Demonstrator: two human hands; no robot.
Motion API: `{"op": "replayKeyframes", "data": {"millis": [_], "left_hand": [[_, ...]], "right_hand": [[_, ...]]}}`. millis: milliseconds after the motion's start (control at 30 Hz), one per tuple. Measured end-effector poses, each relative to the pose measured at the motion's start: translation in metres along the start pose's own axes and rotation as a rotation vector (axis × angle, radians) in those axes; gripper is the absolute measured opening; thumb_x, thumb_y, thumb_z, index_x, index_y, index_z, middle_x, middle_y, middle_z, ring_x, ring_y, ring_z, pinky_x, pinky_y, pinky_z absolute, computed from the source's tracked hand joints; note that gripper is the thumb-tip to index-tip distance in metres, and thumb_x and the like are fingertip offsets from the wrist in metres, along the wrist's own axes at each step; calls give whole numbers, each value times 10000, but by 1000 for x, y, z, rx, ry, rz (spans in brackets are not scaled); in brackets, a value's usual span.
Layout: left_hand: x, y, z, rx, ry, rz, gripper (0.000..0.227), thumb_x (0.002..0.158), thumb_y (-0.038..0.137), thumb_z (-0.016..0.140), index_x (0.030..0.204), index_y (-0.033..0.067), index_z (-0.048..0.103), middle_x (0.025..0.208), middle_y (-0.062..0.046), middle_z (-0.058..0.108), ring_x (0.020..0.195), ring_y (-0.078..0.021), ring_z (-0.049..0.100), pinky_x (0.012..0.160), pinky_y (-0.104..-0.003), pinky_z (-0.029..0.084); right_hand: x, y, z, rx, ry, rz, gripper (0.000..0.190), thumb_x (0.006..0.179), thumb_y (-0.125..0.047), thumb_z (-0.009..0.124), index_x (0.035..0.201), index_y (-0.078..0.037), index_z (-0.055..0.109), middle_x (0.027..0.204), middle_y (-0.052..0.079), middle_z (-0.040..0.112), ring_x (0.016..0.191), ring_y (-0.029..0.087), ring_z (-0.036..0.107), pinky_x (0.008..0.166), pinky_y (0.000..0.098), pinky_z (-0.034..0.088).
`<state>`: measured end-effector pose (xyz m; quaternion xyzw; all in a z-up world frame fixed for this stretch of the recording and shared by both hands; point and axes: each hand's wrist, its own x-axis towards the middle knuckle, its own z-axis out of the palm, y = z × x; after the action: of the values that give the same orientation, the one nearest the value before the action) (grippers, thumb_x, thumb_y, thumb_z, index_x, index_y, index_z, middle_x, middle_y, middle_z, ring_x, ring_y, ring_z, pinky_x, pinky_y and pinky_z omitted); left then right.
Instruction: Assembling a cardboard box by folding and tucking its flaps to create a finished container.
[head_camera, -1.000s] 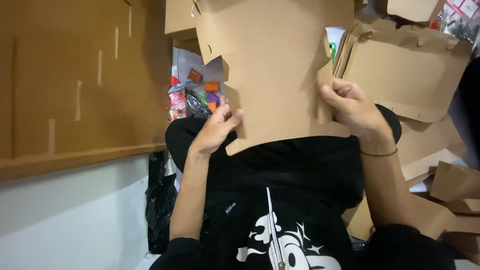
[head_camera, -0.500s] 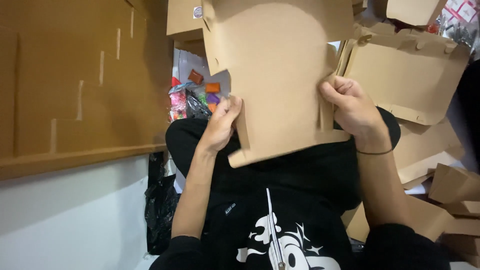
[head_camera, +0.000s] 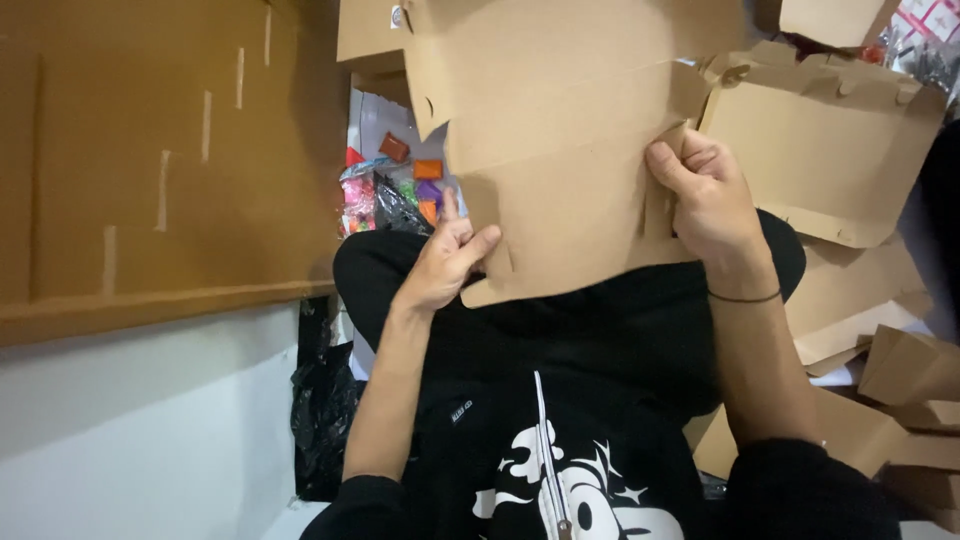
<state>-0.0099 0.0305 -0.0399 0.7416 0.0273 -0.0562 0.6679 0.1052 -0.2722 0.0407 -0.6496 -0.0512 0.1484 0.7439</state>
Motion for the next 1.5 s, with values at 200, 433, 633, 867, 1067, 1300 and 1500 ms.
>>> {"op": "replayKeyframes", "data": {"millis": [200, 433, 633, 867, 1067, 1300, 1500], "left_hand": [[7, 33, 17, 127, 52, 1, 509, 1031, 405, 594, 635, 91, 537, 726, -141, 598, 1557, -287, -95, 1232, -469, -149], [1, 37, 21, 155, -26, -61, 458, 1013, 443, 557, 690, 183, 362, 638, 3, 446, 1605, -270, -158, 1239, -494, -181], [-6, 20, 15, 98, -80, -169, 388, 963, 384, 624, 730, 75, 603, 1519, -212, -520, 1404, -238, -508, 1242, -422, -51], [-1, -22, 52, -740, -25, -78, 101, 969, 170, 712, 1030, 90, 708, 1001, -8, 731, 907, -114, 684, 771, -270, 573], [-15, 9, 82, -991, 252, -52, 282, 1021, 200, 628, 1216, -3, 648, 1213, -192, 712, 1125, -316, 697, 928, -429, 611], [-30, -57, 135, -1054, 335, -62, 294, 1019, 292, 623, 1257, 119, 631, 1316, -116, 680, 1246, -233, 633, 1041, -371, 522], [-60, 61, 74, 88, -156, -396, 761, 887, 397, 749, 1440, -65, 506, 1503, -346, 441, 1430, -510, 364, 1237, -596, 247]], "right_hand": [[1, -34, 21, -82, 32, -56, 150, 1123, -146, 601, 1100, -7, 652, 886, 102, 710, 795, 174, 733, 717, 333, 638], [11, -29, 7, -267, 98, -62, 400, 1156, -181, 574, 789, -213, 418, 769, -141, 390, 709, 6, 339, 626, 184, 287], [23, -61, 2, -391, -43, -86, 333, 1174, -196, 574, 851, -154, 505, 865, -125, 460, 801, 20, 437, 689, 190, 343], [33, -106, 24, -694, -469, -342, 137, 1135, -149, 509, 1088, -25, 547, 943, 87, 557, 802, 186, 550, 635, 295, 446], [-1, -73, 20, -663, 250, -801, 357, 1173, 26, 571, 1492, 49, 413, 1460, 252, 502, 1345, 387, 523, 1167, 452, 457], [-13, 35, 22, 64, -112, 72, 370, 990, -235, 634, 1288, -40, 533, 1256, 69, 679, 1096, 125, 645, 949, 291, 567], [10, -29, 20, -87, -174, 4, 185, 988, -31, 657, 1164, -69, 616, 879, 30, 710, 742, 132, 711, 641, 346, 629]]}}
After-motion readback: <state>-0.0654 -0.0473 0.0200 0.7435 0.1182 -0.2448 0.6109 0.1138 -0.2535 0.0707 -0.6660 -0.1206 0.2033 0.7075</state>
